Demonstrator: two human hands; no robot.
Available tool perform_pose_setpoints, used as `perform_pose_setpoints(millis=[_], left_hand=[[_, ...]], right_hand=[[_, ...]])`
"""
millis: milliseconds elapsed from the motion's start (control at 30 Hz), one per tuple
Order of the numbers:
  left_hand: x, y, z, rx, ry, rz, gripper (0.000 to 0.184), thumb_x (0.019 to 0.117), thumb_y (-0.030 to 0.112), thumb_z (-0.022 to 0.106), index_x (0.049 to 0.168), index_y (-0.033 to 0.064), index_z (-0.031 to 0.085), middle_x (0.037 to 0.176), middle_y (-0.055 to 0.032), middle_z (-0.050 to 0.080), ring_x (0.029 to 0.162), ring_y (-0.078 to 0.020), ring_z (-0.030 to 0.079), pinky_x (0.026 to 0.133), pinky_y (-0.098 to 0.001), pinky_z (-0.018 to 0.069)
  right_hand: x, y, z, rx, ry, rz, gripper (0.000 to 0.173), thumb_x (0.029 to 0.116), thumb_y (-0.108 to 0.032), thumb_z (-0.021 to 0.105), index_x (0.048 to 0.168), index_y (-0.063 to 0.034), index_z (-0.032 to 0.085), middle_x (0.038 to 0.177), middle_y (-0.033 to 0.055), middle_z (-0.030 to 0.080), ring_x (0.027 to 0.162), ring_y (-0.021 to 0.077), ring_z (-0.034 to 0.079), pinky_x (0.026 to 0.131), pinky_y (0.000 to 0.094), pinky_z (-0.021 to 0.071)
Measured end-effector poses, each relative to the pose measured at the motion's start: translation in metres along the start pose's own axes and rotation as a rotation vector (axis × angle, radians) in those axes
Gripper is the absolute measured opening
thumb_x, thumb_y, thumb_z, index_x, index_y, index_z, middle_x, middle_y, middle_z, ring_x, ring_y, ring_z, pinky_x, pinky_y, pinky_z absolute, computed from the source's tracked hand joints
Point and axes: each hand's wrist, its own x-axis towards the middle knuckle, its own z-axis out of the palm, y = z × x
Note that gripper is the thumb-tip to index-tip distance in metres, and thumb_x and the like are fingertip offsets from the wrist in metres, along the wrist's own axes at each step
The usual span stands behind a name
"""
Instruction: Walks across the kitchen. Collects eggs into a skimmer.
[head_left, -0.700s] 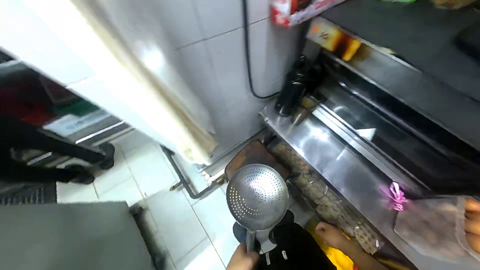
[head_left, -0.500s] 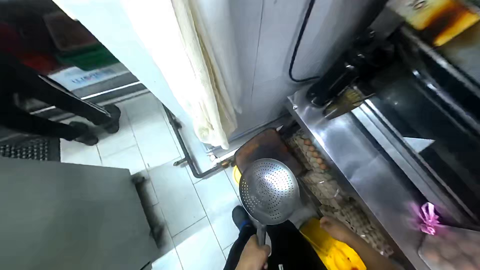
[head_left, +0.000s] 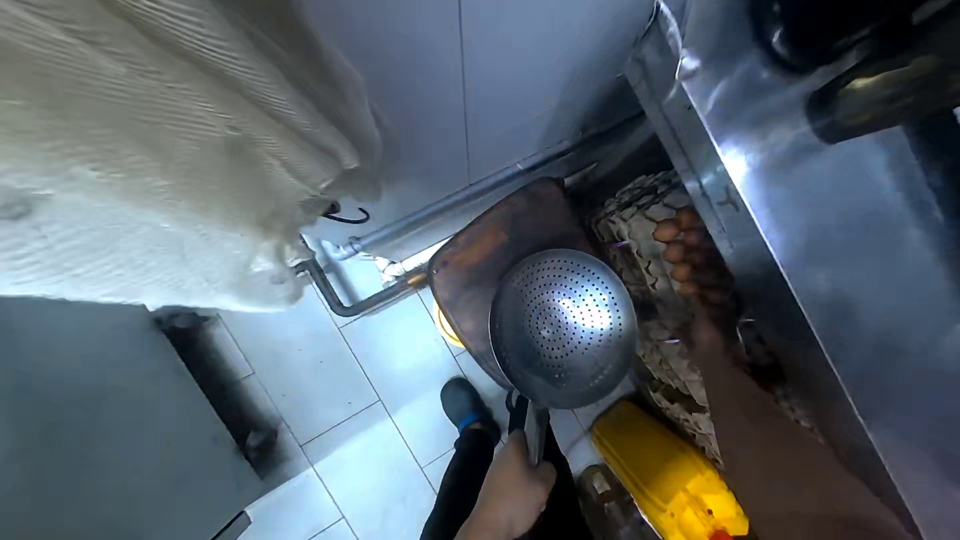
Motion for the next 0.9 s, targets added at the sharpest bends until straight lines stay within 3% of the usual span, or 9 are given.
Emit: perform_pose_setpoints(millis=[67, 167, 233, 367, 500, 667, 767, 833, 900], left_hand=[[0.010, 0.008, 0.003, 0.004, -0.002, 0.003, 0.047, 0.0891, 0.032, 0.067, 0.129, 0.0119, 0.052, 0.089, -0.0081, 0.068, 0.066, -0.0206, 0.069, 0.064, -0.0426, 0.0614], [0.020, 0.017, 0.007, -0.006, -0.007, -0.007, 0.048, 0.0887, 0.031, 0.068, 0.129, 0.0120, 0.052, 0.092, -0.0083, 0.069, 0.067, -0.0210, 0.069, 0.064, -0.0433, 0.0618], [0.023, 0.021, 0.007, -0.006, -0.007, -0.014, 0.049, 0.0891, 0.031, 0.068, 0.131, 0.0115, 0.051, 0.093, -0.0088, 0.068, 0.068, -0.0209, 0.069, 0.066, -0.0431, 0.0619], [0.035, 0.025, 0.007, 0.025, 0.017, -0.014, 0.046, 0.0891, 0.032, 0.066, 0.128, 0.0120, 0.052, 0.091, -0.0081, 0.068, 0.067, -0.0209, 0.069, 0.065, -0.0436, 0.0617], [0.046, 0.027, 0.008, 0.024, 0.023, -0.027, 0.047, 0.0884, 0.033, 0.066, 0.129, 0.0132, 0.052, 0.091, -0.0076, 0.069, 0.066, -0.0204, 0.069, 0.065, -0.0435, 0.0617], [0.047, 0.037, 0.011, -0.065, -0.013, -0.046, 0.046, 0.0912, 0.029, 0.066, 0.131, 0.0124, 0.050, 0.089, -0.0077, 0.068, 0.063, -0.0187, 0.068, 0.061, -0.0389, 0.0613], [0.049, 0.038, 0.011, -0.083, -0.024, -0.044, 0.047, 0.0920, 0.028, 0.066, 0.132, 0.0119, 0.049, 0.088, -0.0078, 0.067, 0.062, -0.0187, 0.068, 0.061, -0.0385, 0.0613], [0.051, 0.035, 0.009, -0.077, -0.019, -0.030, 0.049, 0.0917, 0.028, 0.067, 0.135, 0.0116, 0.049, 0.089, -0.0086, 0.068, 0.062, -0.0194, 0.068, 0.061, -0.0394, 0.0616], [0.054, 0.032, 0.007, -0.057, -0.010, -0.017, 0.049, 0.0908, 0.028, 0.068, 0.133, 0.0119, 0.050, 0.088, -0.0083, 0.068, 0.062, -0.0194, 0.068, 0.060, -0.0395, 0.0613]], right_hand=[[0.001, -0.008, 0.007, -0.022, 0.009, -0.096, 0.053, 0.1030, -0.047, 0.057, 0.141, -0.0093, 0.054, 0.124, 0.0168, 0.062, 0.100, 0.0253, 0.062, 0.084, 0.0490, 0.0538], [-0.007, -0.035, 0.012, -0.081, -0.050, -0.161, 0.045, 0.1072, -0.030, 0.053, 0.142, -0.0015, 0.054, 0.142, 0.0187, 0.058, 0.126, 0.0262, 0.058, 0.108, 0.0492, 0.0466], [0.014, -0.015, 0.020, -0.166, 0.058, -0.095, 0.053, 0.1032, -0.042, 0.060, 0.137, -0.0021, 0.058, 0.129, 0.0227, 0.062, 0.111, 0.0326, 0.062, 0.094, 0.0556, 0.0514], [0.019, -0.016, 0.021, -0.185, 0.067, -0.063, 0.057, 0.1024, -0.041, 0.062, 0.141, 0.0002, 0.055, 0.138, 0.0256, 0.058, 0.126, 0.0370, 0.057, 0.109, 0.0574, 0.0444], [0.017, -0.013, 0.024, -0.124, 0.130, -0.073, 0.054, 0.0997, -0.038, 0.068, 0.138, -0.0012, 0.058, 0.135, 0.0210, 0.061, 0.122, 0.0304, 0.060, 0.106, 0.0534, 0.0477], [-0.016, -0.045, 0.029, 0.093, 0.018, -0.320, 0.039, 0.1037, -0.008, 0.053, 0.136, 0.0147, 0.050, 0.140, 0.0274, 0.055, 0.129, 0.0253, 0.054, 0.113, 0.0395, 0.0414], [-0.007, -0.029, 0.028, 0.037, 0.124, -0.248, 0.044, 0.1030, -0.022, 0.061, 0.135, 0.0073, 0.057, 0.136, 0.0235, 0.060, 0.125, 0.0274, 0.059, 0.110, 0.0461, 0.0453], [0.011, -0.002, 0.026, 0.021, 0.213, -0.130, 0.059, 0.0957, -0.045, 0.070, 0.135, -0.0029, 0.059, 0.128, 0.0181, 0.065, 0.114, 0.0280, 0.065, 0.098, 0.0510, 0.0537], [0.014, 0.005, 0.025, 0.098, 0.217, -0.099, 0.063, 0.0922, -0.052, 0.072, 0.135, -0.0075, 0.058, 0.122, 0.0140, 0.066, 0.105, 0.0250, 0.067, 0.088, 0.0483, 0.0580]])
